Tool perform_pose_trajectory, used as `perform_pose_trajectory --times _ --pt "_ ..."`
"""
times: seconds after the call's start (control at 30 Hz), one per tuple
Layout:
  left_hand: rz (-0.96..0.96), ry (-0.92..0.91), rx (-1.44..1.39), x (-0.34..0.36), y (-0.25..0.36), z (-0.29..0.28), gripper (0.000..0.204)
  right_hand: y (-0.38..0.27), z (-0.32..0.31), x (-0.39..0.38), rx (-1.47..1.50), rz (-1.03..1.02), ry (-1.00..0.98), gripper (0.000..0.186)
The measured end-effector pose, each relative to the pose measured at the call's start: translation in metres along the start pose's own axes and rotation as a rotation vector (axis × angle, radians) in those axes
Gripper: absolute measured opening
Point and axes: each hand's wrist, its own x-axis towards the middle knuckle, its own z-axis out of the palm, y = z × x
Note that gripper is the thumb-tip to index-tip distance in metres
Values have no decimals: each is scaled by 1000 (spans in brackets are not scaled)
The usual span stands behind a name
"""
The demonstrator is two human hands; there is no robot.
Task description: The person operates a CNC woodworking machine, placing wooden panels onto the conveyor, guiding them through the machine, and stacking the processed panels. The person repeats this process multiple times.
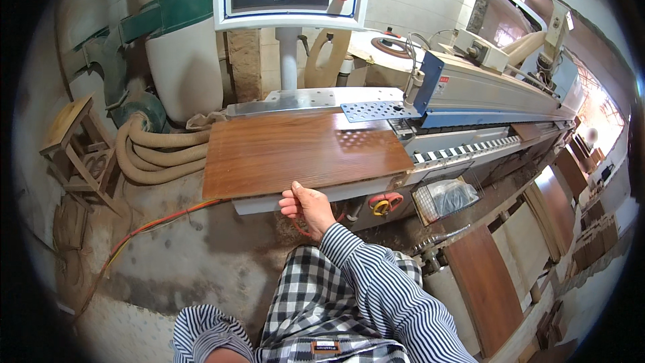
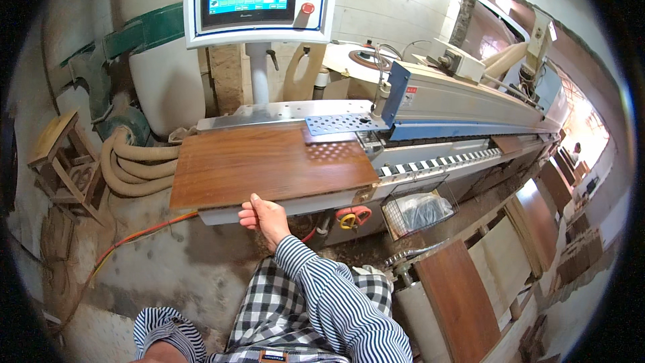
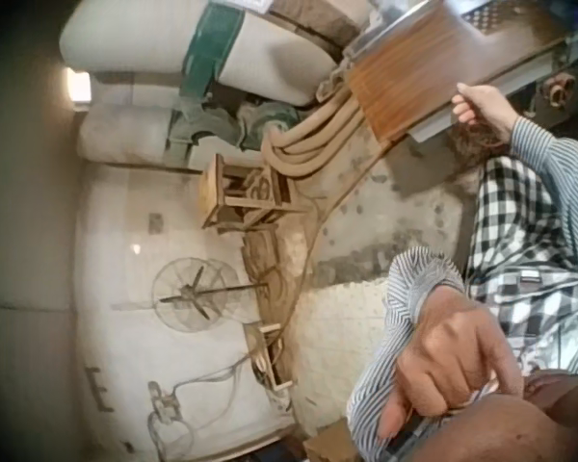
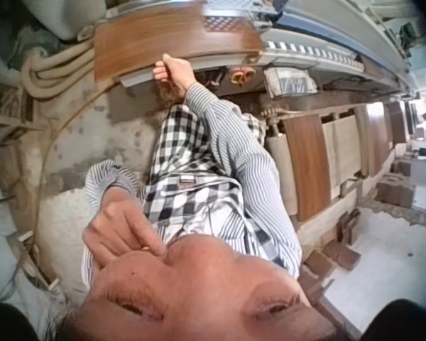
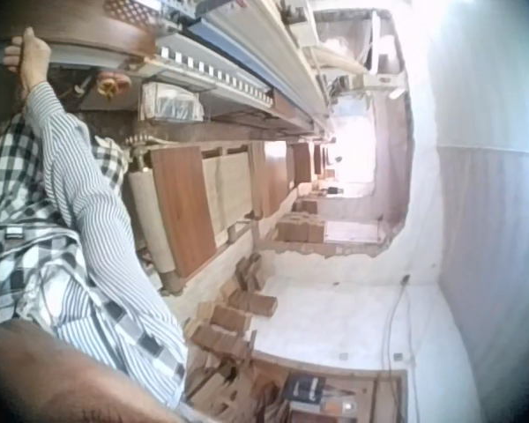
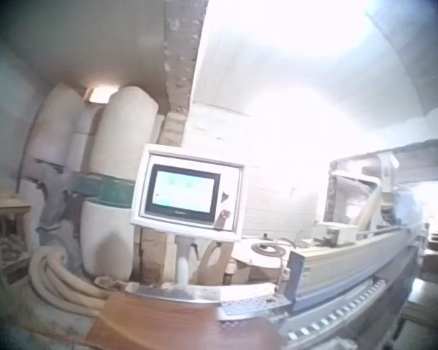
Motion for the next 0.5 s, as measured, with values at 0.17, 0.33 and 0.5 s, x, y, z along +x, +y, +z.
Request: perform_pose_trajectory --times 0.17,0.33,0.5 --pt "814 -155 716 -32 -32 2 32 2 3 4 -1 2 -8 40" --pt "760 -333 764 -29 -43 -2 32 1 3 1 -56 -39 -2 41" --pt "801 -305 898 -31 -54 2 37 -2 1 -2 -46 -78 67 42"
